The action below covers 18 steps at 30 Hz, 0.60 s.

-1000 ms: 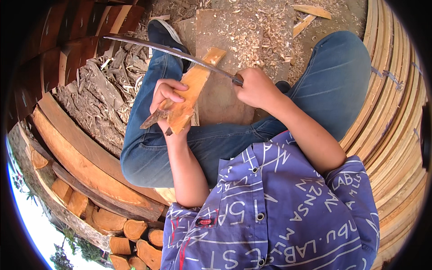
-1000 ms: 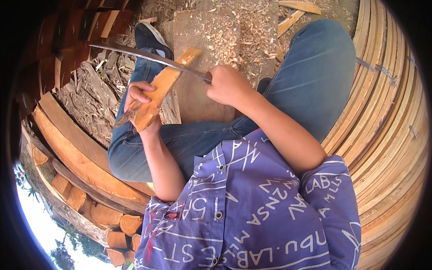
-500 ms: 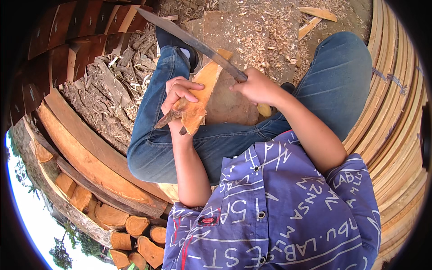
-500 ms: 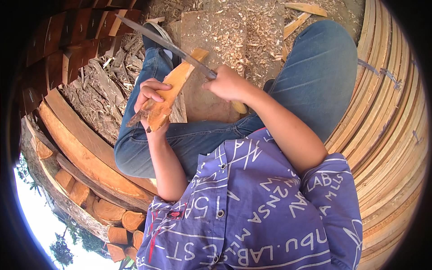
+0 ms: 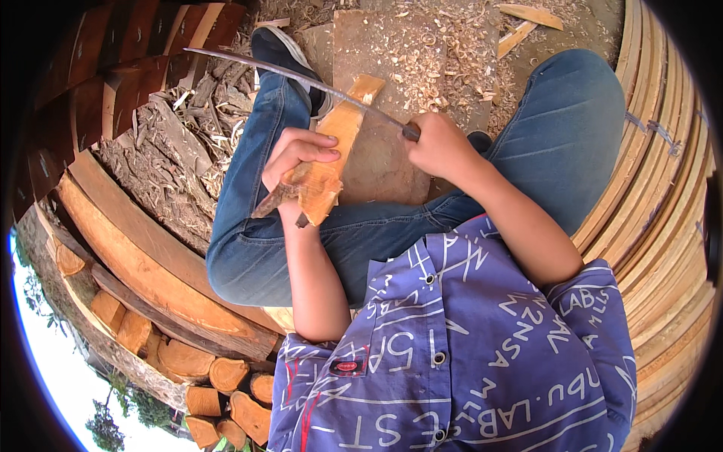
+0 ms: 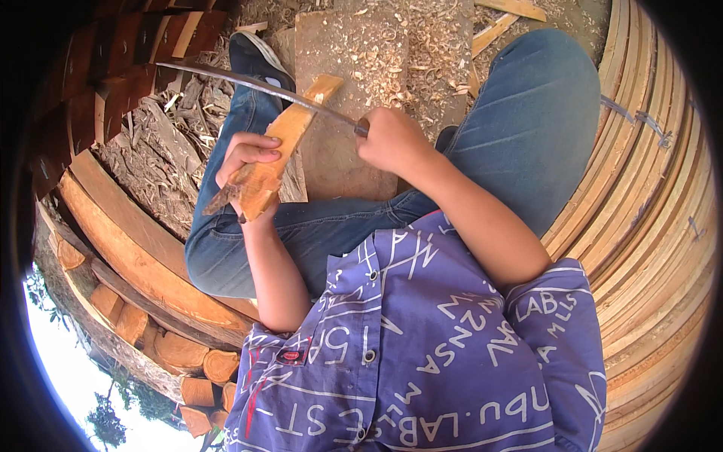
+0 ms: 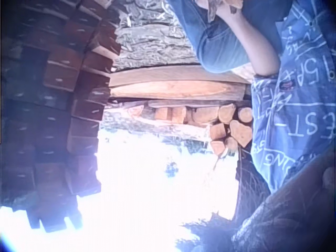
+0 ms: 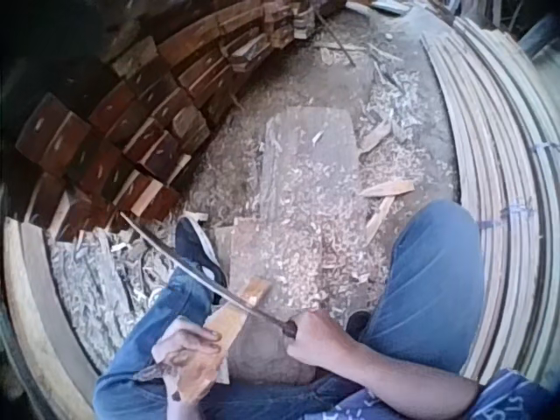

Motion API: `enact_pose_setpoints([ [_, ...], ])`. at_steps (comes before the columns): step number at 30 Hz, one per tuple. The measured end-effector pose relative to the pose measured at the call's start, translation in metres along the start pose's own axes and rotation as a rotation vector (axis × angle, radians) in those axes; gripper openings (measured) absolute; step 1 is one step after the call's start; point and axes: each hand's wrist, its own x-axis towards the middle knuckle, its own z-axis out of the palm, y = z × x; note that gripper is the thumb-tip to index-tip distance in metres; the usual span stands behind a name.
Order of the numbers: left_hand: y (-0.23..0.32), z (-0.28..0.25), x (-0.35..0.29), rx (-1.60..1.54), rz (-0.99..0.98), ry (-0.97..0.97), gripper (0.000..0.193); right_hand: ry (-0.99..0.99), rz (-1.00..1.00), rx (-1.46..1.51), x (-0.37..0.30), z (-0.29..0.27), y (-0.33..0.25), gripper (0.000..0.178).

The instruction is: The person sits cross-legged on the ground and uses a long, curved knife to shave and shape a piece of wood. They hold the wood in their left hand and repeatedly draw the knife along its surface to remove thin layers, occasionally pausing to inspect the piece.

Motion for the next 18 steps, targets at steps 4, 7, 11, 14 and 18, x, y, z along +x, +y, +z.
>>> enact_pose_setpoints([
  [4,-0.002,0.0,-0.001,-0.006,-0.008,0.008,0.017,0.046,-0.111,-0.047,-0.007,-0.004,-0.011,0.018],
  [7,-0.002,0.0,-0.001,0.025,0.014,-0.034,0.013,0.033,-0.209,-0.022,-0.017,-0.005,-0.035,0.018],
  [11,0.0,-0.001,-0.002,0.043,-0.043,-0.038,0.024,0.026,-0.107,0.013,-0.01,-0.006,-0.03,0.019],
  [14,0.002,0.002,-0.002,0.106,0.003,-0.116,0.024,0.063,-0.022,-0.074,0.002,0.001,-0.004,0.02],
  [18,0.001,0.003,0.001,0.031,-0.042,-0.012,0.011,0.03,-0.117,-0.006,-0.006,-0.004,-0.023,0.019],
])
